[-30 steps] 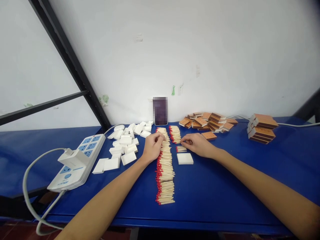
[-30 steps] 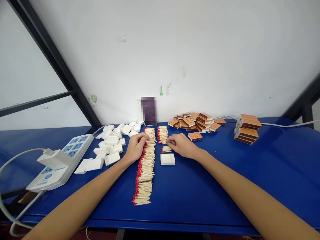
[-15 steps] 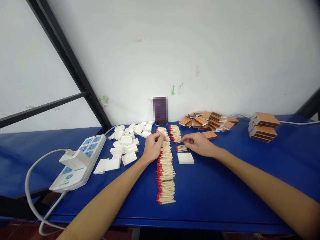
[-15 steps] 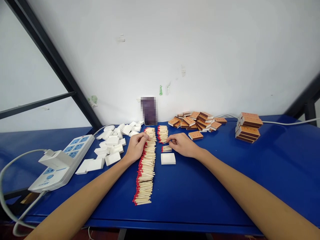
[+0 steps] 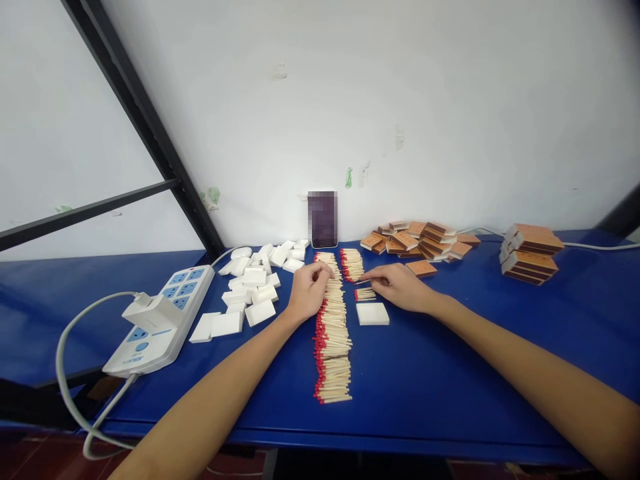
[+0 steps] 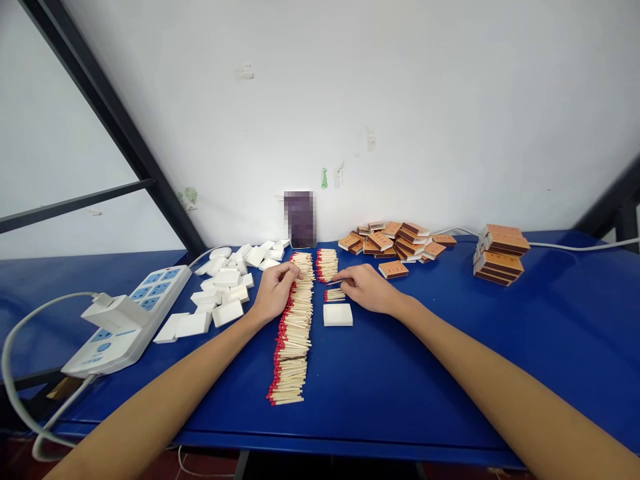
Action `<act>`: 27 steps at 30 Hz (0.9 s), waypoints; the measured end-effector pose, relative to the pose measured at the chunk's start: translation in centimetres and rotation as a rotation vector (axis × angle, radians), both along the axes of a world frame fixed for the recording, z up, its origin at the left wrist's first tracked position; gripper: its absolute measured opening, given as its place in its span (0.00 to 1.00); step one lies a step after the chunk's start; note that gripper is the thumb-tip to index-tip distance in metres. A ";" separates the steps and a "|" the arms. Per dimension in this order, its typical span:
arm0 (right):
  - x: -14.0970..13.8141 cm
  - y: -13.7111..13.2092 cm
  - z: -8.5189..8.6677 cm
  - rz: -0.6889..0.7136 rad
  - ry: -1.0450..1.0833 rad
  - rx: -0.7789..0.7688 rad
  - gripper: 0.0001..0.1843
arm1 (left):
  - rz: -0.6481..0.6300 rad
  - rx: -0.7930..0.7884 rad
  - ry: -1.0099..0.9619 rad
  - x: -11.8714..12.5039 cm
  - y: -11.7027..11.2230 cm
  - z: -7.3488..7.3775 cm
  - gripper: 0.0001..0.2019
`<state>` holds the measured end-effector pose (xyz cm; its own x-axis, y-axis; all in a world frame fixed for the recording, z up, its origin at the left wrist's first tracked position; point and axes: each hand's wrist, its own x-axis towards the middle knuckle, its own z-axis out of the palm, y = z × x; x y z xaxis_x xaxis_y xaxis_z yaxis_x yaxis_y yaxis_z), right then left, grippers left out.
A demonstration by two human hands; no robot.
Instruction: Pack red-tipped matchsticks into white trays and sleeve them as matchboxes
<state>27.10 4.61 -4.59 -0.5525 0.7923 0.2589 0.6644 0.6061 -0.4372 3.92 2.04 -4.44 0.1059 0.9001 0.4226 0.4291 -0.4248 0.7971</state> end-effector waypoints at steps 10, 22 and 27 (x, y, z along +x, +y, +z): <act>-0.1 -0.1 0.0 -0.006 -0.017 0.006 0.20 | 0.002 0.001 0.005 0.0 0.0 0.1 0.14; -0.1 0.0 -0.1 -0.032 -0.009 0.015 0.20 | 0.006 -0.003 0.007 0.1 -0.1 0.1 0.14; -0.1 -0.1 -0.1 -0.022 0.005 0.006 0.20 | 0.013 -0.002 0.017 0.1 -0.1 0.1 0.14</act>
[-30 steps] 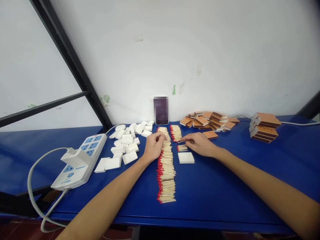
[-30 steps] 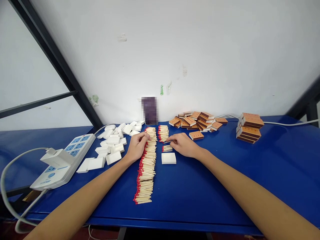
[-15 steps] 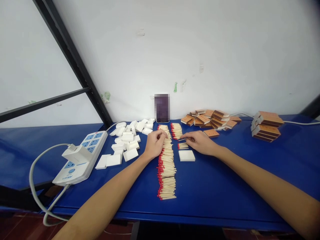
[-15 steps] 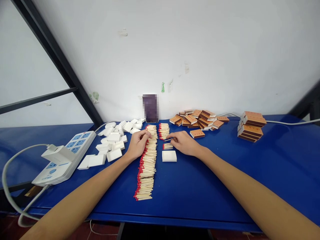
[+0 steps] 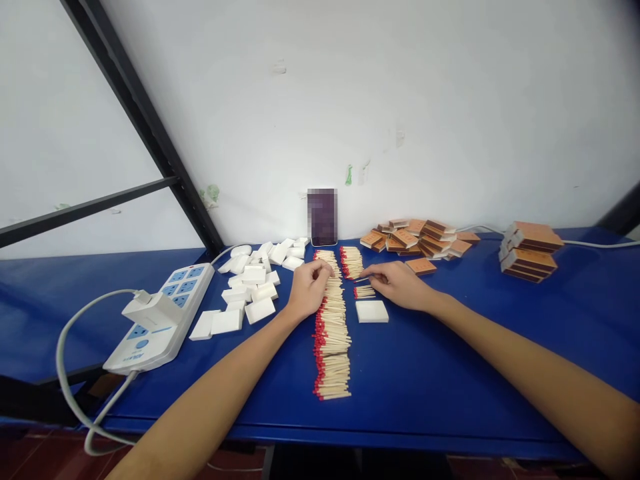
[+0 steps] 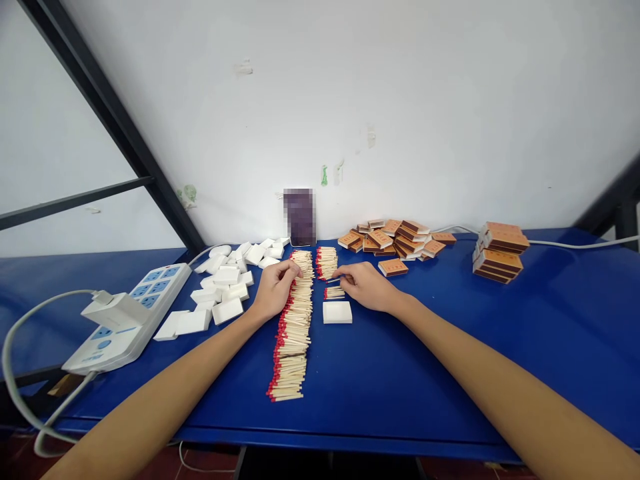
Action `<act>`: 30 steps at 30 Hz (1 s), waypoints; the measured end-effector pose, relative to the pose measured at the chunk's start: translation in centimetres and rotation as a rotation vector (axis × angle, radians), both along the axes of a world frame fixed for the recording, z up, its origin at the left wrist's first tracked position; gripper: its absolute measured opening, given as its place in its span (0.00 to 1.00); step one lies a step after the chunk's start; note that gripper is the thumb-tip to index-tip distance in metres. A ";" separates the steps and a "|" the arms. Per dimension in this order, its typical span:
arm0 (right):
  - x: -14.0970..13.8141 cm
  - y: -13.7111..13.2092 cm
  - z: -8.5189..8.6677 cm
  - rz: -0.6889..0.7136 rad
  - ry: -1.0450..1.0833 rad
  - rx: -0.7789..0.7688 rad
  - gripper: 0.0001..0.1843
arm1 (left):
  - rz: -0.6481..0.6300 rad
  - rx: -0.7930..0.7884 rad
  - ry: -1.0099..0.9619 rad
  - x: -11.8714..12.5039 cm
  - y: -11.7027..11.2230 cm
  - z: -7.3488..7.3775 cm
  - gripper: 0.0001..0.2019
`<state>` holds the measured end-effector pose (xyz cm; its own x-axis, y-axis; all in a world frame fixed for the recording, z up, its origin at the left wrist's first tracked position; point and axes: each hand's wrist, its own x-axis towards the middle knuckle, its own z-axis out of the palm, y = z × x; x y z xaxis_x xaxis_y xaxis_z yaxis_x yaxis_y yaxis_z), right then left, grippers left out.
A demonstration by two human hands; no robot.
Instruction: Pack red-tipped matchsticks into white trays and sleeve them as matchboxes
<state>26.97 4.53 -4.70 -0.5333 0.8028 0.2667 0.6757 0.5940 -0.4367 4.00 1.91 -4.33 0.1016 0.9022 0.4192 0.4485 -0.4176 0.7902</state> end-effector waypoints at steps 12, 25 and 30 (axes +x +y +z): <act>0.1 0.2 -0.3 0.008 0.003 0.008 0.18 | -0.010 -0.002 -0.008 0.0 0.0 0.0 0.14; 0.1 0.1 -0.4 0.001 0.016 0.033 0.18 | -0.013 0.005 -0.009 0.0 0.0 0.0 0.13; 0.1 0.1 -0.4 -0.008 0.002 0.040 0.18 | -0.017 0.009 -0.006 0.0 0.1 -0.1 0.14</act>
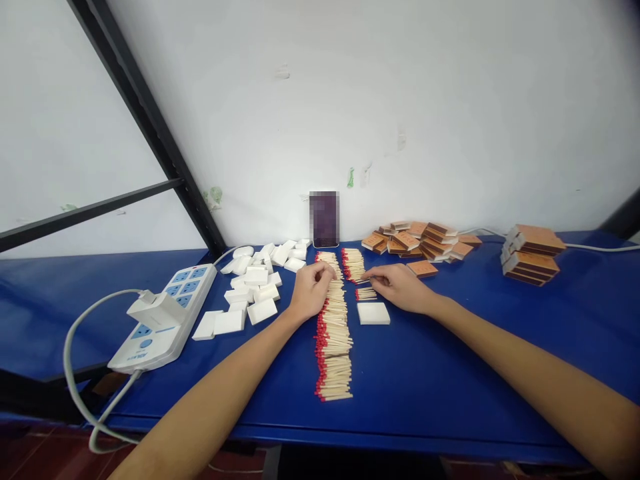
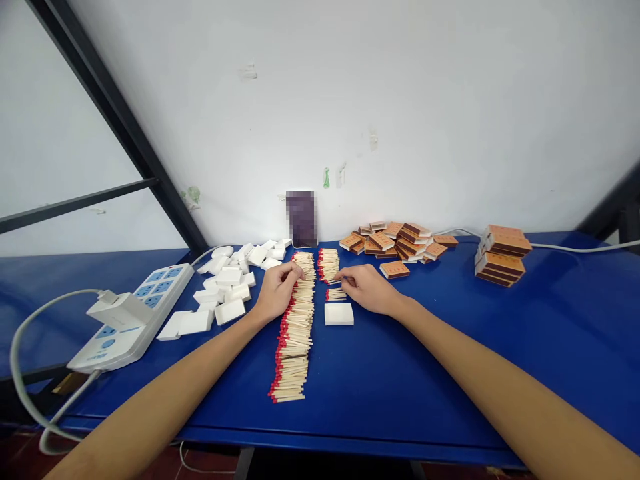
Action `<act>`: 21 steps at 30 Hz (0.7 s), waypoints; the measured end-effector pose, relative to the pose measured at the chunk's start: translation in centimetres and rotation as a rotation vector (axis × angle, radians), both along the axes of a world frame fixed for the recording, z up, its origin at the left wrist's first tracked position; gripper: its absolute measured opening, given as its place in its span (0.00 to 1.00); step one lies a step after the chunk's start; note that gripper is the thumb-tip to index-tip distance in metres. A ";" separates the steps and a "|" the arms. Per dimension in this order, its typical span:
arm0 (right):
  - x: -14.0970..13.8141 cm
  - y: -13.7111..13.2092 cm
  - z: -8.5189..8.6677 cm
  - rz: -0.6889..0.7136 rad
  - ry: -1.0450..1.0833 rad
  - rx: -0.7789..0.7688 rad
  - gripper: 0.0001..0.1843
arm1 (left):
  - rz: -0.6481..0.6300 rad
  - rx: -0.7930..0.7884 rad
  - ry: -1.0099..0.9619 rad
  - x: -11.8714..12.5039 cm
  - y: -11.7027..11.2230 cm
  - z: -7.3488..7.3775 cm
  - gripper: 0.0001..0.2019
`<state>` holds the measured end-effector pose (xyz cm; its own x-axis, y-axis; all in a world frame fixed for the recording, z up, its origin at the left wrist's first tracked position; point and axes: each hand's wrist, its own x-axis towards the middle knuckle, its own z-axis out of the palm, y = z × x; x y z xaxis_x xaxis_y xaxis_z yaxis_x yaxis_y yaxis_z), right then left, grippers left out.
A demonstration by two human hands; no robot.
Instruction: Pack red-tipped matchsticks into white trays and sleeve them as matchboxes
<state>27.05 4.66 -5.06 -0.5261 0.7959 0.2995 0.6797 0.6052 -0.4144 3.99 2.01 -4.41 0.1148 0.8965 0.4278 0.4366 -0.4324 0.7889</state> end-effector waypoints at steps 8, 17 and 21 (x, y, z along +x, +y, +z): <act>0.1 0.1 -0.2 0.030 0.007 0.003 0.18 | -0.002 0.005 -0.006 0.0 0.1 -0.1 0.13; 0.0 0.3 -0.1 0.004 0.012 -0.027 0.17 | 0.009 -0.025 -0.053 -0.1 0.2 0.0 0.13; 0.0 0.4 0.0 -0.005 0.013 -0.078 0.16 | 0.004 -0.034 -0.087 -0.2 0.5 -0.2 0.13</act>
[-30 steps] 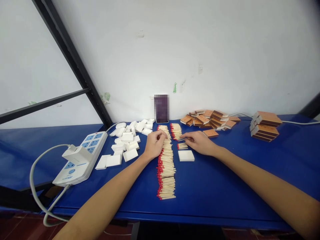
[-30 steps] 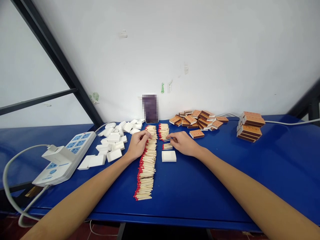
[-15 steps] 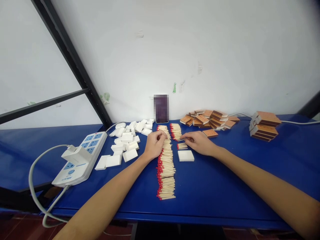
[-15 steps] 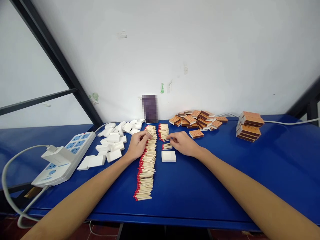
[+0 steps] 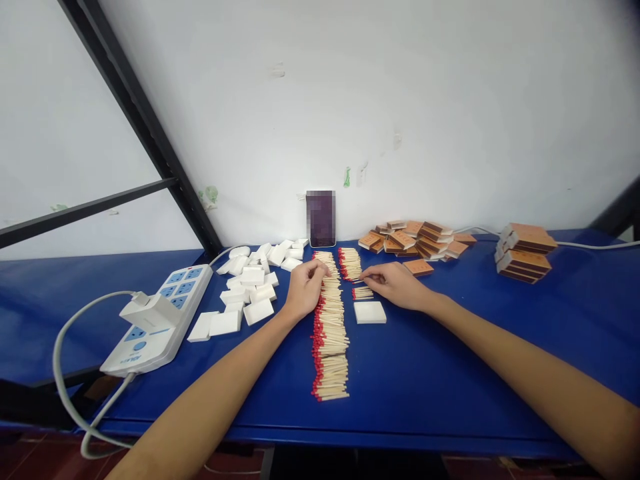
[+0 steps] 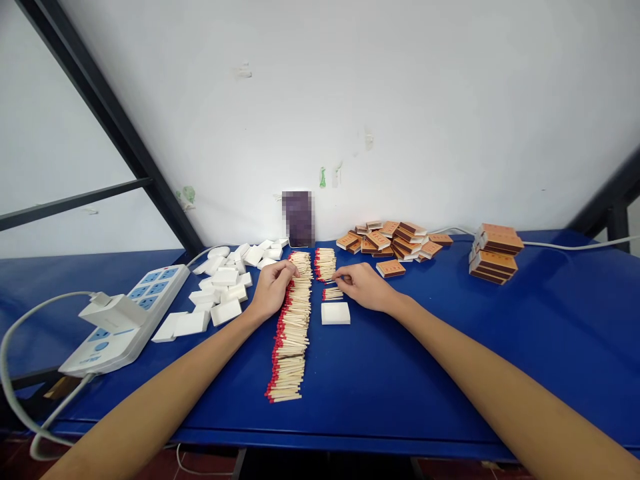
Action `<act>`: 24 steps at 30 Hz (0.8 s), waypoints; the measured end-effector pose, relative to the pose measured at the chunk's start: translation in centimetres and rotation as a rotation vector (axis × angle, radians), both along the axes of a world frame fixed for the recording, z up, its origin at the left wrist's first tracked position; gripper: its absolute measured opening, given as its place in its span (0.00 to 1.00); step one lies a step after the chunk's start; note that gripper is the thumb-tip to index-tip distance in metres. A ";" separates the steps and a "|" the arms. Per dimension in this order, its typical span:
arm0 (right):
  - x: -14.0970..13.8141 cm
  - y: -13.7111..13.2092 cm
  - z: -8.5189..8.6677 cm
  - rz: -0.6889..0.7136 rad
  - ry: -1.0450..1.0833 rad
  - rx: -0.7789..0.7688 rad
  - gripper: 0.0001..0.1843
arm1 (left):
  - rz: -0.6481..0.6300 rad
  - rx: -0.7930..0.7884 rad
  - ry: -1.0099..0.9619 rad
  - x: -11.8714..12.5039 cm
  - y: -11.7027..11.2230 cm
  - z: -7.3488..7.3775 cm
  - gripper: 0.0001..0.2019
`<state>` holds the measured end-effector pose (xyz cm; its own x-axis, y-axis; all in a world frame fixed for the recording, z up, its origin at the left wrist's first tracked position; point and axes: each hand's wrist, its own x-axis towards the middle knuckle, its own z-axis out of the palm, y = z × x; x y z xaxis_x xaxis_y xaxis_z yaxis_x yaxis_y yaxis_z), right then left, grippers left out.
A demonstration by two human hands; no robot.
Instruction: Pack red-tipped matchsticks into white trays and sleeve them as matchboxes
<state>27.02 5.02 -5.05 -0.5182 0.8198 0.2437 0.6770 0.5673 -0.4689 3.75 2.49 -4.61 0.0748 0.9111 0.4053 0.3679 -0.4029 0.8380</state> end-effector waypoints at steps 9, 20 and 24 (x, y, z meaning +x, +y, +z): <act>-0.2 -0.1 0.7 -0.048 0.018 -0.128 0.13 | 0.001 -0.028 -0.060 0.0 0.0 0.1 0.12; -1.4 -0.2 1.0 -0.143 0.006 -0.177 0.12 | 0.010 -0.041 -0.073 0.1 0.0 0.1 0.12; -1.7 0.0 0.7 -0.160 0.004 -0.184 0.12 | 0.021 -0.041 -0.072 0.1 -0.1 0.1 0.12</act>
